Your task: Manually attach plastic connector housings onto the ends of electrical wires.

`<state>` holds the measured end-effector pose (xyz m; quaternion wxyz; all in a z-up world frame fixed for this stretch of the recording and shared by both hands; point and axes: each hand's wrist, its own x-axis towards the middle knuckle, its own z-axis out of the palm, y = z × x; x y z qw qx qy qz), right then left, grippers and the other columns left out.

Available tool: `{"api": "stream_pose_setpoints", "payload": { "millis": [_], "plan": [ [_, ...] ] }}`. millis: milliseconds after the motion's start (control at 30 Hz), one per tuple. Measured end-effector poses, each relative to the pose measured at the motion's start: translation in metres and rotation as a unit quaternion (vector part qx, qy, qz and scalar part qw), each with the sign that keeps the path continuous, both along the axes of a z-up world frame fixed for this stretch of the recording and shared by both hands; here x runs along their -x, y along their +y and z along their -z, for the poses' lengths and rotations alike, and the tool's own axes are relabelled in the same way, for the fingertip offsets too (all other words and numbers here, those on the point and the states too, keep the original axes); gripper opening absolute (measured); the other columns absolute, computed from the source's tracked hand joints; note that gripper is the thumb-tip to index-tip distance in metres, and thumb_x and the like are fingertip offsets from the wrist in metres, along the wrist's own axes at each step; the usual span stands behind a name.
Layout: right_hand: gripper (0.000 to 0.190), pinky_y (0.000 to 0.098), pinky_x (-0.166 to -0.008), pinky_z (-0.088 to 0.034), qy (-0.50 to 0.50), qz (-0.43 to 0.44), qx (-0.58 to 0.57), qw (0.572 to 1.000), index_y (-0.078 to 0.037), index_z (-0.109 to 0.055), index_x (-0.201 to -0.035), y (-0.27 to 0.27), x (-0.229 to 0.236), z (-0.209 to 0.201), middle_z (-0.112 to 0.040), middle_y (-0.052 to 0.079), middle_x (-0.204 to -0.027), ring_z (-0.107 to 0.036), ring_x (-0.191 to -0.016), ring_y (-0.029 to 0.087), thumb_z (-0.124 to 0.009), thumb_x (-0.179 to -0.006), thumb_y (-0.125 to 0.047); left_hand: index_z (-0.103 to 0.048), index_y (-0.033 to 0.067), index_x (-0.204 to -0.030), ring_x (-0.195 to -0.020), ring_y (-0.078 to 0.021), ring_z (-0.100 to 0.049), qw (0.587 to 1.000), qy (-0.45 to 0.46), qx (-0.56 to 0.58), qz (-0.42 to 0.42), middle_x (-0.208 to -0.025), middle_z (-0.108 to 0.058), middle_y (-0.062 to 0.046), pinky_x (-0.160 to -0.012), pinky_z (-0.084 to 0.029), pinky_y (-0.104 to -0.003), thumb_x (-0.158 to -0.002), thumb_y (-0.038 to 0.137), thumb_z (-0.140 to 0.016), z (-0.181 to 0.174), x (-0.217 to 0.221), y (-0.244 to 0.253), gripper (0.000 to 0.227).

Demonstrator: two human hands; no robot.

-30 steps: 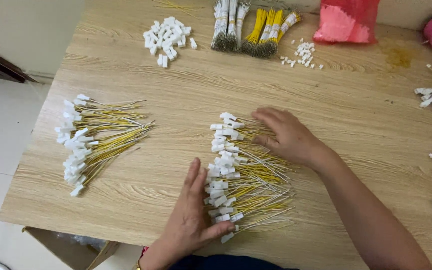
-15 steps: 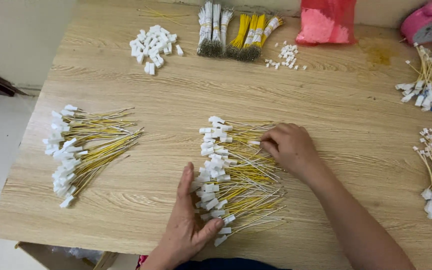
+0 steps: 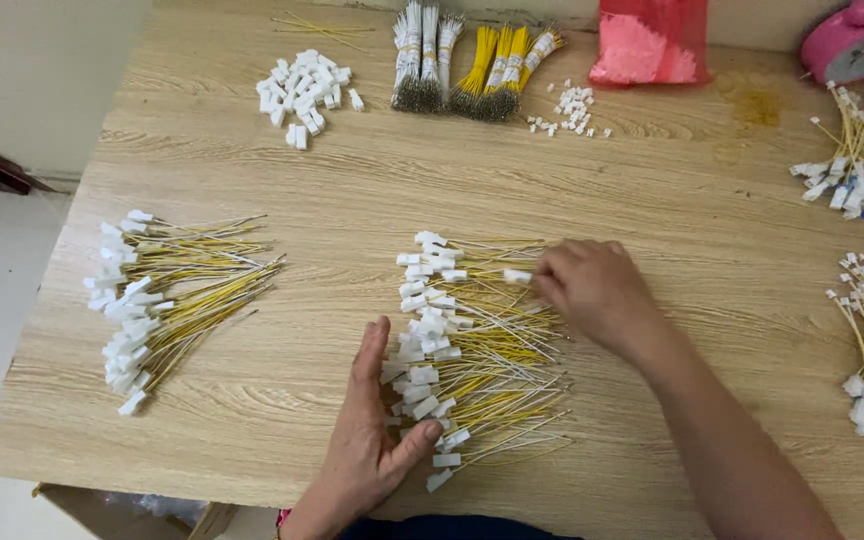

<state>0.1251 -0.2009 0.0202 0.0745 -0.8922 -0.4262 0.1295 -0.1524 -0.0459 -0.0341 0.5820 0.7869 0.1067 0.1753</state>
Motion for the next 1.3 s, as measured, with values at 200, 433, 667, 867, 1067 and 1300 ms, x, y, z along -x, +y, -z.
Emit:
{"api": "stream_pose_setpoints", "payload": {
  "millis": [200, 433, 667, 867, 1067, 1300],
  "plan": [
    [0.017, 0.0432, -0.083, -0.05, 0.002, -0.036, -0.105, 0.994, -0.01, -0.07, -0.097, -0.013, -0.01, -0.012, -0.072, 0.006, -0.092, -0.067, -0.088, 0.027, -0.064, -0.093, -0.026, -0.011, 0.0003, -0.163, -0.162, -0.0372, -0.014, 0.999, -0.004, -0.048, -0.022, -0.172, -0.019, -0.023, -0.127, -0.022, -0.045, -0.092, 0.037, -0.072, -0.002, -0.006, 0.007, 0.1],
    [0.02, 0.0434, -0.1, -0.046, -0.039, -0.034, -0.12, 0.991, -0.012, -0.068, -0.102, 0.018, 0.015, 0.002, -0.069, 0.006, -0.111, -0.063, -0.109, 0.028, -0.064, -0.096, -0.03, -0.013, 0.0003, -0.164, -0.162, -0.0327, -0.018, 0.999, -0.005, 0.003, -0.04, -0.173, -0.021, -0.021, -0.129, -0.017, -0.043, -0.094, 0.035, -0.07, -0.007, -0.014, 0.018, 0.097],
    [0.07, 0.0529, -0.115, -0.025, -0.027, -0.114, -0.109, 0.987, -0.005, -0.055, -0.138, 0.04, 0.0, 0.053, -0.045, 0.02, -0.151, -0.037, -0.142, 0.037, -0.05, -0.096, -0.061, -0.023, 0.006, -0.156, -0.151, -0.053, -0.009, 0.947, -0.004, -0.321, -0.008, -0.163, -0.015, -0.03, -0.119, -0.01, -0.067, -0.068, 0.078, -0.073, -0.003, -0.001, -0.014, 0.124],
    [0.074, 0.05, -0.12, -0.027, 0.007, -0.099, -0.099, 0.99, -0.005, -0.05, -0.145, 0.037, 0.011, 0.052, -0.048, 0.02, -0.152, -0.038, -0.145, 0.037, -0.039, -0.101, -0.063, -0.048, 0.016, -0.147, -0.145, -0.0574, -0.011, 0.916, 0.053, -0.397, 0.038, -0.159, -0.019, -0.029, -0.107, -0.015, -0.076, -0.068, 0.073, -0.077, 0.014, -0.004, -0.02, 0.101],
    [0.058, 0.051, -0.115, -0.029, 0.016, -0.107, -0.134, 0.985, -0.005, -0.053, -0.142, 0.031, 0.03, 0.061, -0.053, 0.021, -0.147, -0.042, -0.14, 0.041, -0.048, -0.103, -0.047, -0.05, 0.0168, -0.146, -0.148, -0.055, -0.016, 0.915, 0.04, -0.4, 0.034, -0.161, -0.025, -0.026, -0.113, -0.021, -0.071, -0.078, 0.058, -0.078, 0.015, -0.023, -0.012, 0.084],
    [0.052, 0.0512, -0.115, -0.033, -0.016, -0.087, -0.207, 0.974, -0.006, -0.054, -0.14, 0.06, 0.019, 0.084, -0.059, 0.018, -0.142, -0.049, -0.136, 0.038, -0.058, -0.099, -0.037, -0.048, 0.0116, -0.147, -0.145, -0.0553, -0.021, 0.913, 0.006, -0.407, -0.016, -0.156, -0.03, -0.029, -0.11, -0.022, -0.07, -0.075, 0.053, -0.08, 0.02, -0.065, 0.003, 0.088]
  ]
}}
